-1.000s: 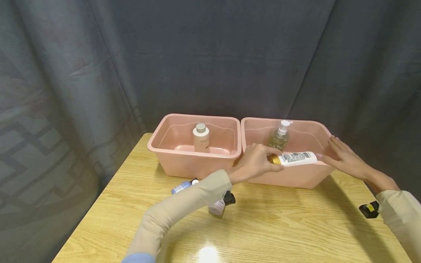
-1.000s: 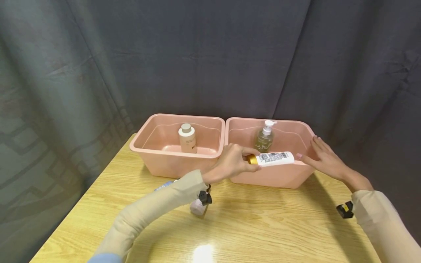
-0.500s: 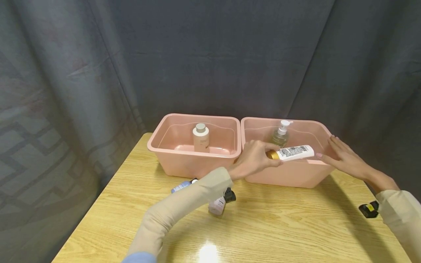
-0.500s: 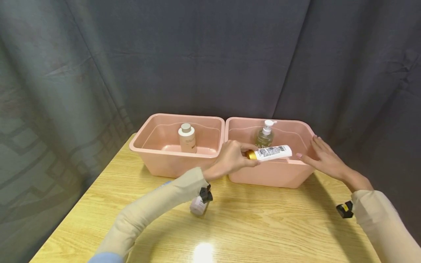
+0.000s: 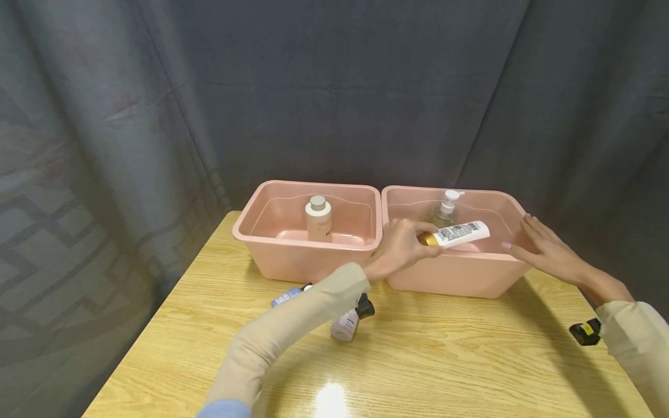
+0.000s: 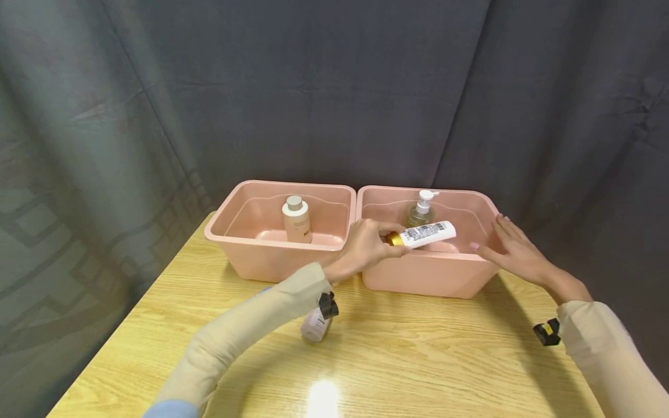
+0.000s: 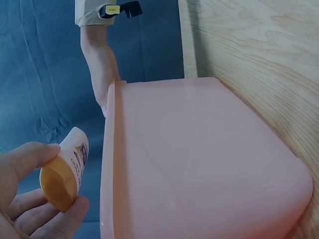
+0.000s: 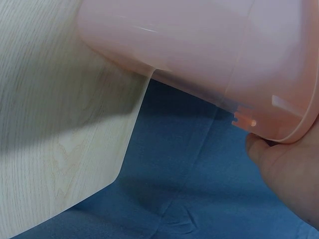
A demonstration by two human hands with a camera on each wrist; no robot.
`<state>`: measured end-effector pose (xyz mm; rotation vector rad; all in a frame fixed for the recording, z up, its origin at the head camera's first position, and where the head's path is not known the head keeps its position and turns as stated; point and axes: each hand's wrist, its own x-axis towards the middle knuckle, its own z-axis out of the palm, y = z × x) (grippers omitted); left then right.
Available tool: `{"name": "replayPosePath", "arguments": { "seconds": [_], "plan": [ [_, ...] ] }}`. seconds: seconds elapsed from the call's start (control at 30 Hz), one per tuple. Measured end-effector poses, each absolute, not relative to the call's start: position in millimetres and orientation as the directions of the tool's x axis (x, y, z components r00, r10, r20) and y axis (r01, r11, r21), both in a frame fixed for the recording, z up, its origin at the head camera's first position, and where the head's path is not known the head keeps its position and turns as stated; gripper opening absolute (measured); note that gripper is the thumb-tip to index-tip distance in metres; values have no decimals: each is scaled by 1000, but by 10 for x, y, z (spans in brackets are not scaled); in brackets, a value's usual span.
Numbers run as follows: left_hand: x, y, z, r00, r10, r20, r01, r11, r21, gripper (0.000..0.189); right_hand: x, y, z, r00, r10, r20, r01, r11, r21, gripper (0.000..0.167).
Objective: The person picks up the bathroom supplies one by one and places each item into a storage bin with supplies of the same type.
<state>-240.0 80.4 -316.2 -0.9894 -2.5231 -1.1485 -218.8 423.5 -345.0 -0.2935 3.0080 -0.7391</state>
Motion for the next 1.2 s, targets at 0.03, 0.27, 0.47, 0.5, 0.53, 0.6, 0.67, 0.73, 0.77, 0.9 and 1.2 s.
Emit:
{"name": "replayPosePath", "arguments": {
  "seconds": [0.03, 0.27, 0.47, 0.5, 0.53, 0.6, 0.67, 0.73, 0.77, 0.9, 1.2],
  "plan": [
    [-2409, 806, -3165, -760, 487, 430, 644, 478, 597, 35, -2189, 4236, -3450, -982, -189, 15, -174, 870, -462, 89],
    [-2483, 817, -3187, -775, 455, 438, 628, 475, 617, 33, -2185, 4237, -3444, -984, -181, 2, -161, 869, -468, 90],
    [-2529, 829, -3221, -772, 445, 453, 633, 477, 610, 33, -2177, 4234, -3442, -983, -182, 7, -164, 864, -477, 90],
    [-2535, 833, -3228, -772, 445, 455, 634, 478, 608, 32, -2175, 4232, -3441, -983, -184, 10, -166, 862, -478, 90],
    [-2538, 836, -3233, -773, 443, 454, 632, 479, 609, 33, -2175, 4233, -3441, -983, -184, 12, -167, 862, -479, 90],
    [-2540, 842, -3241, -776, 440, 452, 629, 479, 612, 32, -2173, 4232, -3439, -983, -182, 11, -165, 861, -480, 90],
    [-2546, 849, -3249, -776, 437, 455, 629, 487, 606, 32, -2170, 4229, -3434, -983, -182, 9, -164, 860, -483, 91],
    [-2556, 857, -3258, -777, 431, 458, 628, 487, 607, 32, -2168, 4226, -3431, -983, -181, 8, -162, 860, -484, 91],
    [-2564, 862, -3264, -777, 430, 460, 629, 490, 604, 31, -2167, 4224, -3430, -984, -180, 7, -161, 859, -485, 91],
    [-2603, 887, -3292, -781, 418, 464, 624, 493, 606, 31, -2166, 4221, -3427, -984, -178, 9, -160, 860, -485, 91],
    [-2659, 927, -3328, -799, 390, 458, 600, 477, 642, 32, -2173, 4219, -3424, -982, -187, 8, -169, 866, -470, 90]
  ]
}}
